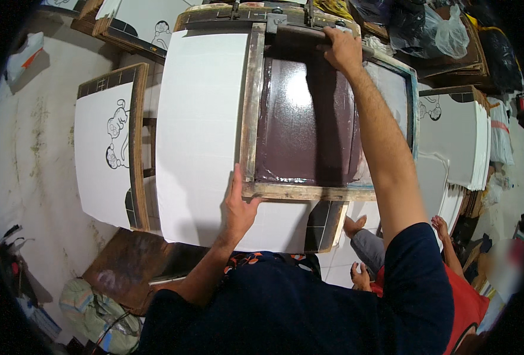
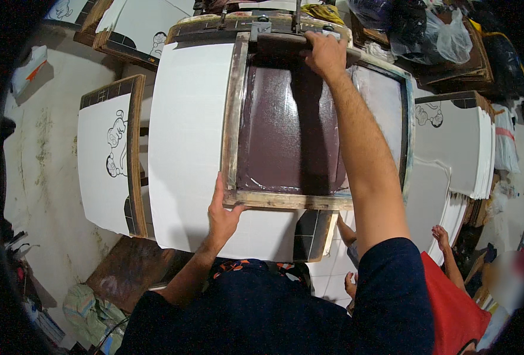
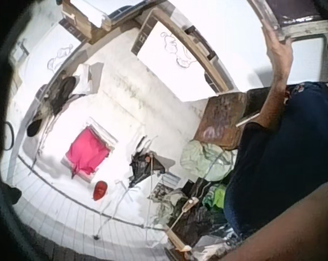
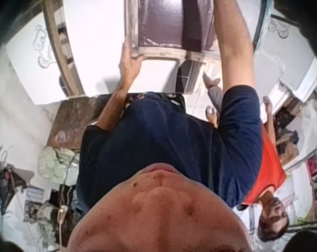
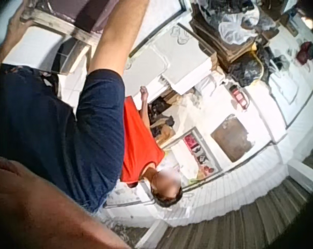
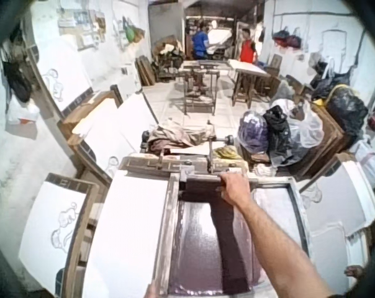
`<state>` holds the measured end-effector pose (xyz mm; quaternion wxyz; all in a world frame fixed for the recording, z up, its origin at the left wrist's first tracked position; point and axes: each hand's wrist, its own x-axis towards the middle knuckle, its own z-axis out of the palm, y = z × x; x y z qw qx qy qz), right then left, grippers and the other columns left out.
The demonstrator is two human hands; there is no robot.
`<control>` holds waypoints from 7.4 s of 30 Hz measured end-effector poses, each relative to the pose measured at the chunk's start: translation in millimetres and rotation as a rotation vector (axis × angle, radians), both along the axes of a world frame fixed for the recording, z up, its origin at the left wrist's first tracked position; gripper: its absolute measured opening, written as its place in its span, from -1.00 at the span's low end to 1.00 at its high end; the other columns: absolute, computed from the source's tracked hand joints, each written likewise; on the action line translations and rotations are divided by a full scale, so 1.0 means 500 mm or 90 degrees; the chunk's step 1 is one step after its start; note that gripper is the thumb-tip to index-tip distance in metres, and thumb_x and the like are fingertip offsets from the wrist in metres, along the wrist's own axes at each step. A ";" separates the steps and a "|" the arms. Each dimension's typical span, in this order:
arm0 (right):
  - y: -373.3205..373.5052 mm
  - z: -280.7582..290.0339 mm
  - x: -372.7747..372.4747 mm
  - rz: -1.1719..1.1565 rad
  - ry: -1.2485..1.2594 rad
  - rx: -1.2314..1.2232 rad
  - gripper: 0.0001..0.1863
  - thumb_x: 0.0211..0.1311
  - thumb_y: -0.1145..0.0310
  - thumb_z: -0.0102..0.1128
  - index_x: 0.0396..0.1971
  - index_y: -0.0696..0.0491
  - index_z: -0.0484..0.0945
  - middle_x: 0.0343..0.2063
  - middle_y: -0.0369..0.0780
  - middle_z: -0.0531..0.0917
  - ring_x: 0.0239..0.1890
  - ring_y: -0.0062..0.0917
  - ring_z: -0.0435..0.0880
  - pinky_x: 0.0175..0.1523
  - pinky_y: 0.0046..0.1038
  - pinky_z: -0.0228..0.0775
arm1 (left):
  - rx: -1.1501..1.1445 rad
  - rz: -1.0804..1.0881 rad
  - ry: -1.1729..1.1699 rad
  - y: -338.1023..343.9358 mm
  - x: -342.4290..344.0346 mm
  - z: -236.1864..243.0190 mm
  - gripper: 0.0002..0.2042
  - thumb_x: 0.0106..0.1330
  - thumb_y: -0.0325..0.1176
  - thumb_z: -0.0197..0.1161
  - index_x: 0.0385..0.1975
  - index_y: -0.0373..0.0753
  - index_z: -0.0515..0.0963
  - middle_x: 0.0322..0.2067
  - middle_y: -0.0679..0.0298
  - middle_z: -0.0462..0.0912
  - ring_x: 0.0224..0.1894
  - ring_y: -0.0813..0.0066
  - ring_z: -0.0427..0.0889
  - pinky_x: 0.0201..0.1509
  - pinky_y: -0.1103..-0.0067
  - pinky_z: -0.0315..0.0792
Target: The person performs screen printing by placing a white sheet on a table, aligning a screen frame, and using a squeegee to pull ink across the mesh. They lift the screen to reveal a printed cartoon character, then repeat the process on multiple sheets.
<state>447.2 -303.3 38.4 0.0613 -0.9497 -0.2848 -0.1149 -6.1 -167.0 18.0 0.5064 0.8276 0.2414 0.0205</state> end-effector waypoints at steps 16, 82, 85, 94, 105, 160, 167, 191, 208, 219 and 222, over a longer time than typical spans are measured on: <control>-0.147 0.118 -0.677 -0.070 -0.182 0.337 -0.61 0.09 0.28 0.26 -0.04 -0.07 0.75 -0.12 -0.25 0.77 0.03 -0.34 0.65 0.31 -0.14 0.23 | -0.084 -0.003 -0.173 0.021 0.052 0.169 0.25 0.03 -0.41 0.70 0.62 -0.29 -0.17 0.23 -0.10 0.58 0.21 0.15 0.63 0.26 0.33 0.55; -0.052 0.816 -0.186 -0.111 -0.361 0.388 -0.48 0.18 0.17 0.46 0.14 0.00 0.64 -0.01 0.02 0.74 0.08 -0.07 0.71 0.18 -0.15 0.53 | 0.181 0.325 0.115 0.437 -0.469 -0.062 -0.27 0.11 0.08 0.62 0.06 -0.44 0.58 -0.09 -0.03 0.76 -0.01 0.01 0.72 0.11 0.25 0.54; -0.056 0.815 -0.174 -0.092 -0.377 0.391 -0.48 0.19 0.17 0.45 0.14 0.01 0.63 0.01 0.03 0.72 0.11 -0.07 0.69 0.19 -0.17 0.51 | 0.263 0.261 0.100 0.417 -0.371 -0.050 -0.36 0.06 0.09 0.64 -0.09 -0.36 0.61 -0.14 -0.03 0.77 -0.07 -0.01 0.75 0.03 0.22 0.57; -0.051 0.852 -0.135 -0.049 -0.333 0.372 -0.52 0.22 0.24 0.45 0.13 0.05 0.62 -0.01 0.04 0.73 0.07 -0.10 0.72 0.15 -0.17 0.52 | 0.212 0.211 0.204 0.407 -0.259 -0.024 -0.27 0.08 0.15 0.58 -0.02 -0.41 0.56 -0.14 -0.11 0.76 -0.04 -0.15 0.72 0.10 0.17 0.53; -0.046 0.884 -0.085 -0.126 -0.371 0.327 -0.45 0.19 0.12 0.47 0.14 0.03 0.62 -0.04 0.00 0.76 0.04 -0.13 0.74 0.14 -0.21 0.55 | 0.245 0.251 0.203 0.436 -0.241 -0.104 -0.06 -0.03 0.19 0.64 0.11 -0.51 0.40 0.04 -0.21 0.57 0.14 -0.12 0.57 0.26 0.16 0.43; -0.117 -0.017 -0.586 -0.027 0.046 0.051 -0.58 -0.12 0.53 0.38 -0.17 -0.11 0.55 -0.21 -0.28 0.55 -0.04 -0.25 0.52 0.07 -0.15 0.28 | 0.386 -0.204 -0.116 0.041 -0.022 -0.129 0.13 0.11 -0.07 0.57 0.54 -0.47 -0.04 0.50 -0.24 0.14 0.60 -0.07 0.05 0.66 0.00 -0.14; -0.154 -0.042 -0.731 -0.036 0.071 0.095 -0.63 0.00 0.54 0.35 -0.13 -0.06 0.59 -0.22 -0.27 0.55 -0.05 -0.28 0.50 0.16 -0.15 0.24 | 0.349 -0.197 -0.099 0.044 -0.019 -0.123 0.14 0.05 -0.17 0.60 0.56 -0.41 -0.04 0.51 -0.15 0.14 0.62 -0.01 0.03 0.68 0.08 -0.13; -0.124 0.026 -0.424 0.053 0.153 0.070 -0.55 -0.01 0.49 0.44 -0.04 -0.09 0.64 -0.11 -0.27 0.69 0.03 -0.27 0.58 0.14 -0.16 0.30 | -0.013 -0.009 -0.048 0.010 -0.008 -0.024 0.03 0.04 -0.60 0.56 0.56 -0.33 0.09 0.34 -0.20 0.47 0.35 -0.09 0.53 0.36 0.30 0.47; -0.109 0.013 -0.398 -0.050 -0.046 0.246 -0.45 -0.19 0.52 0.48 -0.05 -0.12 0.68 -0.16 -0.27 0.65 0.03 -0.25 0.56 0.29 -0.12 0.26 | 0.051 -0.034 -0.029 0.015 -0.005 -0.002 0.09 0.05 -0.59 0.59 0.59 -0.31 0.01 0.33 -0.15 0.51 0.23 0.22 0.65 0.26 0.39 0.56; -0.135 0.357 -0.552 -0.076 -0.336 0.315 -0.53 -0.08 0.52 0.24 -0.06 -0.06 0.71 -0.20 -0.21 0.73 -0.08 -0.20 0.64 0.15 -0.18 0.27 | -0.294 -0.142 -0.368 0.084 0.116 0.333 0.10 0.19 -0.53 0.59 0.58 -0.45 -0.17 0.04 0.01 0.69 0.06 0.34 0.72 0.16 0.45 0.64; -0.107 0.520 -0.432 0.073 -0.566 0.351 -0.67 0.12 0.39 0.35 -0.06 -0.08 0.69 -0.24 -0.24 0.73 -0.13 -0.20 0.65 0.06 -0.14 0.32 | -0.148 -0.220 -0.485 0.268 0.176 0.313 -0.11 0.35 -0.56 0.43 0.58 -0.37 -0.03 0.09 -0.04 0.66 0.05 0.38 0.72 0.09 0.45 0.70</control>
